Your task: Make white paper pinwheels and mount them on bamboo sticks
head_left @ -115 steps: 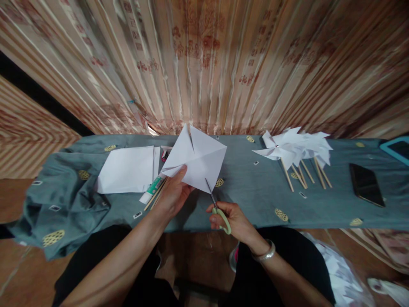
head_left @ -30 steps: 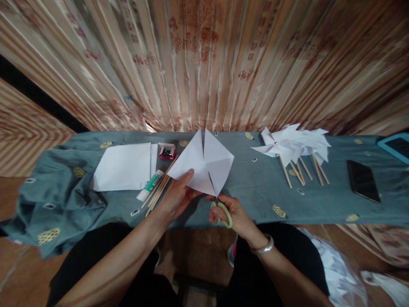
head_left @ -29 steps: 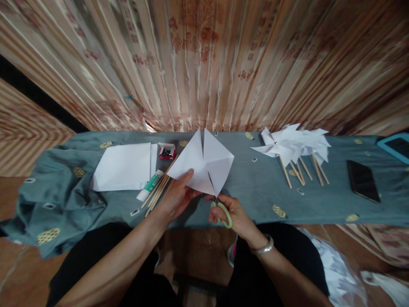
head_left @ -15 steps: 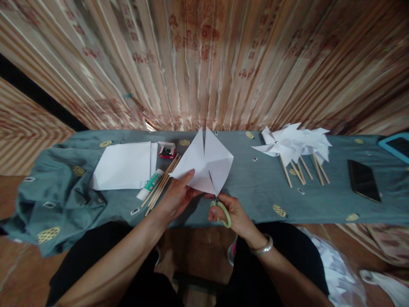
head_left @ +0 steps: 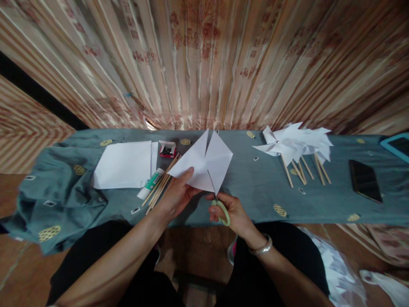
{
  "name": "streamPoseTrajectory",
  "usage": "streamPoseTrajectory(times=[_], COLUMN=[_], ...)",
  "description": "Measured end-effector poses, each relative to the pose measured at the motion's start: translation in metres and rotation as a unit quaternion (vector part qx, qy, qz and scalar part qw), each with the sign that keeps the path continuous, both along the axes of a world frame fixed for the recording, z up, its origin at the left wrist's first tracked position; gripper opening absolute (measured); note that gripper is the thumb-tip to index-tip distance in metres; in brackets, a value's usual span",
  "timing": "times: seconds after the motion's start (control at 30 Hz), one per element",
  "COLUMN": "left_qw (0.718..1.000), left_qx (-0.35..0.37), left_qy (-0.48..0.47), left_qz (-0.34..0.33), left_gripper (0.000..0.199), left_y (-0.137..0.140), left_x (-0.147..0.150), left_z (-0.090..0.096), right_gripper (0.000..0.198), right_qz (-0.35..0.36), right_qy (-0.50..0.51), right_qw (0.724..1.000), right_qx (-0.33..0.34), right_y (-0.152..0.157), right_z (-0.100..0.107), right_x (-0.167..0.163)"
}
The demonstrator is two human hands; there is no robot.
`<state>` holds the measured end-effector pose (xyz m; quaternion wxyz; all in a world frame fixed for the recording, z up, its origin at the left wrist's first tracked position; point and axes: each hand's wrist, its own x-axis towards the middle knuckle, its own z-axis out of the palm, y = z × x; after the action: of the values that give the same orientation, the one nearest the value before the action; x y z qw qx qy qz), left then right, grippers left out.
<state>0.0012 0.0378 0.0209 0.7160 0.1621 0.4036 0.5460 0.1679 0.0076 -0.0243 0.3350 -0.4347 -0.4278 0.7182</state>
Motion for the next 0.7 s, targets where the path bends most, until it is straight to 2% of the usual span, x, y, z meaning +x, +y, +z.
streamPoseTrajectory(times=[0.3, 0.57, 0.7], left_qw=[0.999, 0.997, 0.996], left_qx=[-0.017, 0.015, 0.043], left_qy=[0.009, 0.040, 0.063], left_qz=[0.033, 0.065, 0.052], left_gripper=[0.020, 0.025, 0.025], left_y=[0.003, 0.009, 0.009], left_x=[-0.001, -0.002, -0.002], left_z=[-0.004, -0.001, 0.000], right_gripper=[0.054, 0.057, 0.054], right_qz=[0.038, 0.071, 0.071], right_qy=[-0.019, -0.011, -0.023], right_qw=[0.998, 0.997, 0.997], right_qx=[0.054, 0.023, 0.019], right_y=[-0.005, -0.010, -0.010], right_z=[0.001, 0.016, 0.021], right_x=[0.001, 0.006, 0.009])
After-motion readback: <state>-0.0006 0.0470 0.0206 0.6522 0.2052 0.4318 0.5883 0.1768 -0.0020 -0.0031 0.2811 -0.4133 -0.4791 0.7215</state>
